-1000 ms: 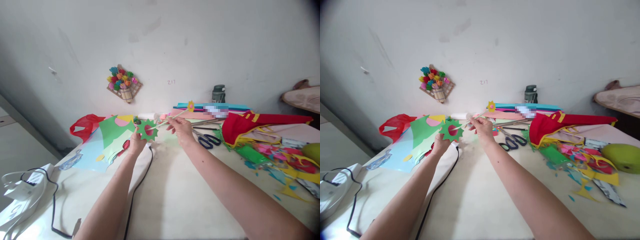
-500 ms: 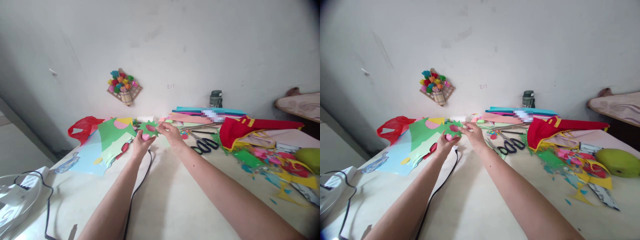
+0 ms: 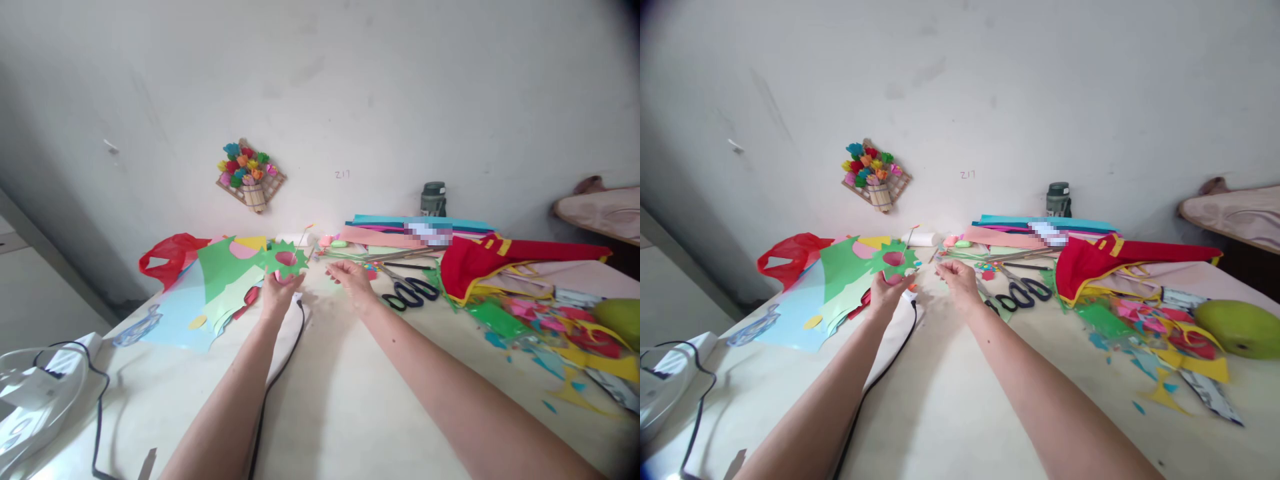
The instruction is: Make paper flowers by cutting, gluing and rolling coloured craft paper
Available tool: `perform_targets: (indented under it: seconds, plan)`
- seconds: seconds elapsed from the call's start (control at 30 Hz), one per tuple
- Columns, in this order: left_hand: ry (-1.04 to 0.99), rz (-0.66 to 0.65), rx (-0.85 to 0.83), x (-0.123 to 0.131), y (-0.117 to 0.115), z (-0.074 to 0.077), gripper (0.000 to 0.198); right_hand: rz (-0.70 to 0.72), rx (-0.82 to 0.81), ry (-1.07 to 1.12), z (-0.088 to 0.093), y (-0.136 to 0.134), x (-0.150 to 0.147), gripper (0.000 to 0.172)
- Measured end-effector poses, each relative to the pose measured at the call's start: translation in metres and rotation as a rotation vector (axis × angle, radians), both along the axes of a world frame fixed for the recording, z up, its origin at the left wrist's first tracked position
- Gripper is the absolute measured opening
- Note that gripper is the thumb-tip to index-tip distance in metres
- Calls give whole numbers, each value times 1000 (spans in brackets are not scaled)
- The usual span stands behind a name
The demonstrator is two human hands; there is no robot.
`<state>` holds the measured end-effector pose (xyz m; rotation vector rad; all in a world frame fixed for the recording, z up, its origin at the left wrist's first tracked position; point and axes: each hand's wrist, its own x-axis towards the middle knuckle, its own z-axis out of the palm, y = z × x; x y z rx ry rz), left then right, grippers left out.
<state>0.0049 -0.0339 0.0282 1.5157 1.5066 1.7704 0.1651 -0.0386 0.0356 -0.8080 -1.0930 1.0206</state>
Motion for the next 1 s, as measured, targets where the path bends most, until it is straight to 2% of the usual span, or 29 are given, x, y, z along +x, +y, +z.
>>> perform_targets:
  seconds: [0.13, 0.37, 0.63, 0.8, 1.0]
  plan:
    - [10, 51, 16, -4, 4, -6, 30, 26, 1, -33, -6, 0, 1, 19]
    - [111, 267, 22, -9, 6, -4, 24, 30, -17, -49, -13, 1, 3, 28]
    - [213, 362, 21, -20, 7, -12, 17, 75, -62, -145, -20, 6, 3, 24]
    - [207, 437, -55, -24, 8, -14, 21, 43, -72, -186, -24, 7, 3, 22]
    - [105, 597, -98, -31, 11, -16, 43, 17, 3, -290, -28, 9, 8, 29]
